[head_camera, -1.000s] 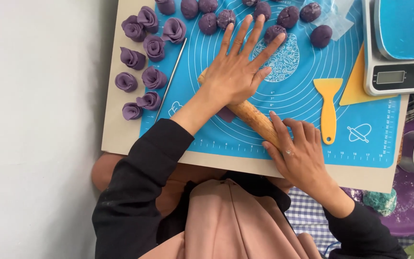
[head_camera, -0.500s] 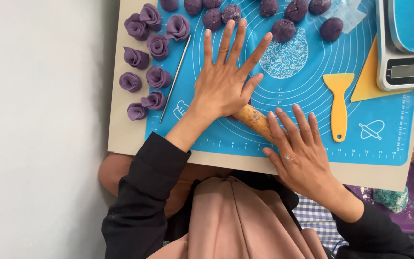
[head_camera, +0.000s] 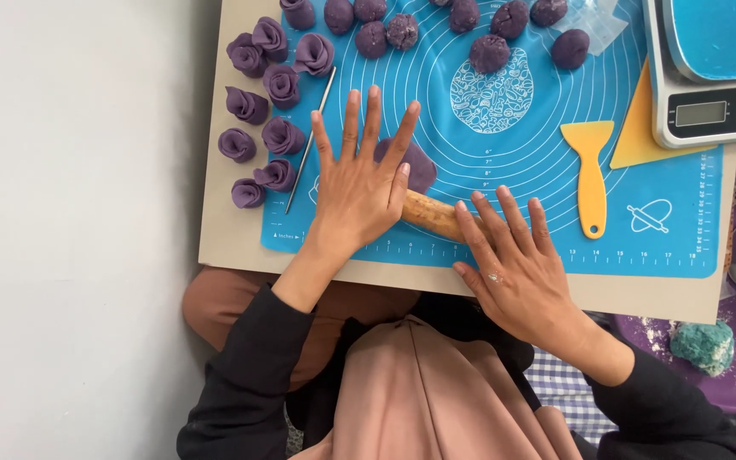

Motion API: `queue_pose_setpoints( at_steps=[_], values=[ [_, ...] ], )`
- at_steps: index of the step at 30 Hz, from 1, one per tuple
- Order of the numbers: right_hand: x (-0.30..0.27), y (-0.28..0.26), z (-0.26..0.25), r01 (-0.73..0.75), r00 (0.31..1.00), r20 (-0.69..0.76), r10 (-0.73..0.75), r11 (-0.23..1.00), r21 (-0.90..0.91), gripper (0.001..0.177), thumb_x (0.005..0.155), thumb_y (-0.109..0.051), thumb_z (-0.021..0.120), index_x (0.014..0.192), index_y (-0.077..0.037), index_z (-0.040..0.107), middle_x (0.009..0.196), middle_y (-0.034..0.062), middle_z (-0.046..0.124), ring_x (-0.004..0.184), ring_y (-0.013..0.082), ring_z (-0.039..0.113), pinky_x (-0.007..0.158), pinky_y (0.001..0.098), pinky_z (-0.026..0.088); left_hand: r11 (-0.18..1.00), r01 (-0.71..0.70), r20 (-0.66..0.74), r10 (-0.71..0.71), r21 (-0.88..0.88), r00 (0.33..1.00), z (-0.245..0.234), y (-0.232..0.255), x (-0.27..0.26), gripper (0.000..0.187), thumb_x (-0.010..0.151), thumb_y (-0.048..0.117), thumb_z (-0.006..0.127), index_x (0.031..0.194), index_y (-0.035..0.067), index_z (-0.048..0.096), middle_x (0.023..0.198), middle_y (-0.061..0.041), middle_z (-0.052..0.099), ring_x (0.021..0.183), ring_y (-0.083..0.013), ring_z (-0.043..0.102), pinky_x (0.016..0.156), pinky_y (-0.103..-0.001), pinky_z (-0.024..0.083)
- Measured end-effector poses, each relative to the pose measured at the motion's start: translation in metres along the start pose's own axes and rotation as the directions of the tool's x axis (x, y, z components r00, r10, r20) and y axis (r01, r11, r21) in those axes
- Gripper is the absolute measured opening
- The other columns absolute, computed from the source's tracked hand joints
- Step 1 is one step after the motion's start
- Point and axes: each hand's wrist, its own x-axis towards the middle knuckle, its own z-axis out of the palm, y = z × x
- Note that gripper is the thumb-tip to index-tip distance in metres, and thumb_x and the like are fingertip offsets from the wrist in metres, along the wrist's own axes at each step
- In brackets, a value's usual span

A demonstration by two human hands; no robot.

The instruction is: Shaping purple dough into decorative rose shapes using a rolling pin and a scraper on a silicone mat.

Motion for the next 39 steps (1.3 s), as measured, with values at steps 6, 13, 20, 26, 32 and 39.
queue_pose_setpoints(
  at_steps=[6, 13, 20, 26, 32, 39],
  values=[
    [-0.005, 0.005, 0.011, -0.065, 0.997, 0.040, 0.062, 0.996, 0.067, 0.063, 0.100, -0.038, 0.052, 0.157, -0.015, 0.039, 0.157, 0.0179, 0.043, 0.154, 0.0422, 0.026, 0.127, 0.0590, 0.012, 1.000, -0.025, 0.001, 0.025, -0.016, 1.000, 0.002, -0.003, -0.035, 0.068, 0.113, 0.034, 0.047, 0.170, 0.021, 0.012, 0.174, -0.015, -0.001, 0.155, -0.0389, -0.016, 0.115, -0.072, -0.019],
    [-0.011, 0.004, 0.038, -0.111, 0.965, -0.245, 0.091, 0.991, -0.071, 0.045, 0.079, -0.044, 0.080, 0.118, -0.023, 0.074, 0.085, -0.0045, 0.058, 0.093, 0.0186, 0.061, 0.109, 0.0444, 0.040, 0.953, -0.088, -0.160, 0.042, -0.291, 0.986, 0.015, -0.020, -0.063, 0.064, 0.111, 0.043, 0.036, 0.169, 0.027, 0.013, 0.175, -0.013, -0.002, 0.158, -0.0365, -0.013, 0.123, -0.063, -0.013],
    [-0.007, 0.033, 0.030, -0.224, 0.934, -0.298, 0.197, 0.973, -0.056, 0.045, 0.080, -0.049, 0.081, 0.118, -0.024, 0.076, 0.084, -0.0050, 0.055, 0.084, 0.0184, 0.058, 0.090, 0.0376, 0.042, 0.827, -0.116, -0.321, -0.082, -0.550, 0.944, -0.012, -0.021, -0.041, 0.058, 0.114, 0.029, 0.040, 0.168, 0.015, 0.023, 0.175, -0.014, 0.003, 0.161, -0.0350, -0.009, 0.129, -0.056, -0.009],
    [-0.007, 0.039, 0.028, -0.195, 0.950, -0.238, 0.203, 0.979, 0.055, 0.045, 0.083, -0.040, 0.080, 0.120, -0.016, 0.074, 0.090, 0.0000, 0.057, 0.092, 0.0230, 0.057, 0.093, 0.0399, 0.037, 0.997, -0.002, -0.248, -0.017, -0.075, 0.969, 0.024, 0.015, 0.011, 0.063, 0.114, 0.048, 0.030, 0.169, 0.024, 0.009, 0.175, -0.007, -0.002, 0.160, -0.0322, -0.012, 0.124, -0.062, -0.017],
    [0.003, 0.034, 0.006, -0.203, 0.960, -0.209, 0.185, 0.977, -0.066, 0.051, 0.092, -0.029, 0.080, 0.138, -0.011, 0.069, 0.115, 0.0070, 0.060, 0.103, 0.0255, 0.048, 0.102, 0.0432, 0.029, 0.999, -0.007, 0.020, 0.008, -0.033, 1.000, -0.012, 0.033, 0.055, 0.059, 0.121, 0.037, 0.048, 0.168, 0.027, 0.015, 0.174, -0.010, 0.005, 0.155, -0.0296, -0.006, 0.118, -0.065, -0.014],
    [0.022, 0.040, 0.005, -0.195, 0.937, -0.309, 0.162, 0.978, -0.077, 0.039, 0.095, -0.002, 0.076, 0.133, -0.011, 0.074, 0.118, 0.0061, 0.063, 0.106, 0.0266, 0.047, 0.104, 0.0451, 0.029, 1.000, -0.006, 0.137, 0.006, -0.005, 0.991, -0.017, 0.039, 0.109, 0.054, 0.125, 0.048, 0.043, 0.168, 0.035, 0.012, 0.173, -0.015, 0.001, 0.153, -0.0358, -0.010, 0.118, -0.069, -0.012]
  ],
)
